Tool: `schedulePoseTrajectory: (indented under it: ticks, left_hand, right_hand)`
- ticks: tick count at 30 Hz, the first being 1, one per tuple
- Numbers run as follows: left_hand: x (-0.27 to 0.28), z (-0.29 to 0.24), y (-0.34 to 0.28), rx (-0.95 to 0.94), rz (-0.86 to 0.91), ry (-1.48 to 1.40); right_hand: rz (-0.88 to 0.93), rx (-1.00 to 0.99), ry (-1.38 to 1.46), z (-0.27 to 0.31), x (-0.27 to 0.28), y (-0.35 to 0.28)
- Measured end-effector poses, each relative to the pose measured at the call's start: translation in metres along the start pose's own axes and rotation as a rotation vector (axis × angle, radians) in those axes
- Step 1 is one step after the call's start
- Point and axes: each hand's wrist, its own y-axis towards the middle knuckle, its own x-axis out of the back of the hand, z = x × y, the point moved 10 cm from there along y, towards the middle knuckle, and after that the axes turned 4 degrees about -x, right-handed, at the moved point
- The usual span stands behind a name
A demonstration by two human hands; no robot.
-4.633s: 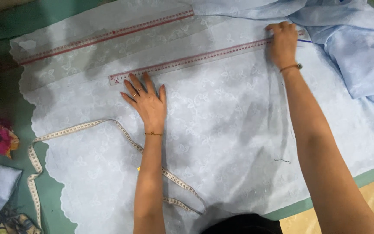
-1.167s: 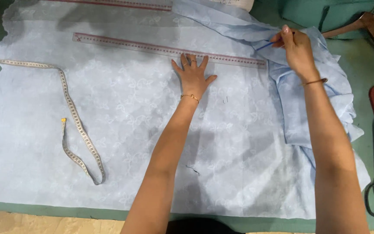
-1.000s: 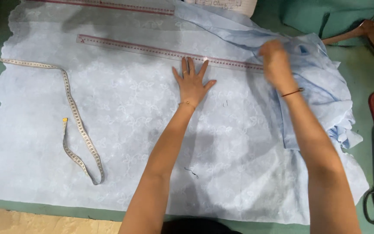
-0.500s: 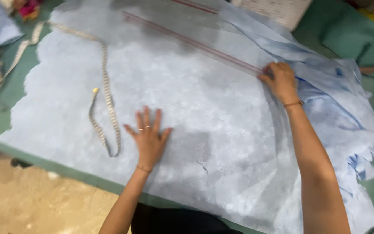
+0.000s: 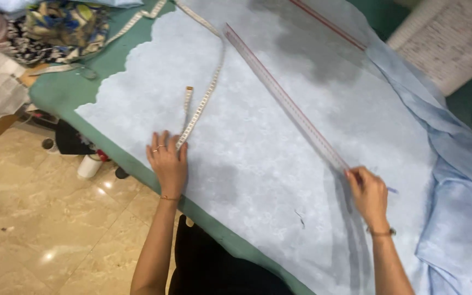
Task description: Measuring and marking a piece of blue lace fabric on a workbench using a measuring tape and ruler.
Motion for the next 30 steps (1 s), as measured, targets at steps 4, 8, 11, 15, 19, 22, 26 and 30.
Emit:
schedulePoseTrajectory:
  ticks: [4,8,11,15,19,22,26,30]
  left_hand:
    - [0.023,0.011,0.019,-0.055,-0.022,-0.112]
    - [0.049,0.063,0.060,0.271,0.057,-0.390]
    - [0.013,0.145,0.096,0.390,0.071,-0.821]
    - [0.060,0.202,0.214,0.109,-0.162,-1.004]
    - [0.118,0.277,0.358,-0.099,-0.492,-0.731]
    - [0.148,0.272,0.413,-0.392,-0.675,-0.589]
    - [0.038,0.253,0.430,-0.255,-0.296,-0.127]
    - [-0.093,0.170,0.343,-0.284,0.152,-0.012]
  right_hand:
    - [-0.028,-0.020,-0.072,0.041,-0.018,-0.030]
    - [-0.086,-0.071,-0.085,0.074,-0.042,-0.046]
    - [-0.107,-0.122,-0.059,0.103,-0.059,-0.049]
    - [-0.125,-0.147,-0.024,0.146,-0.076,-0.040]
    - [-0.145,-0.134,-0.046,0.183,-0.087,-0.027]
    - [-0.150,-0.132,-0.067,0.201,-0.092,-0.021]
    - [-0.213,-0.097,-0.093,0.208,-0.091,-0.016]
    - [-0.231,-0.123,-0.092,0.205,-0.094,-0.006]
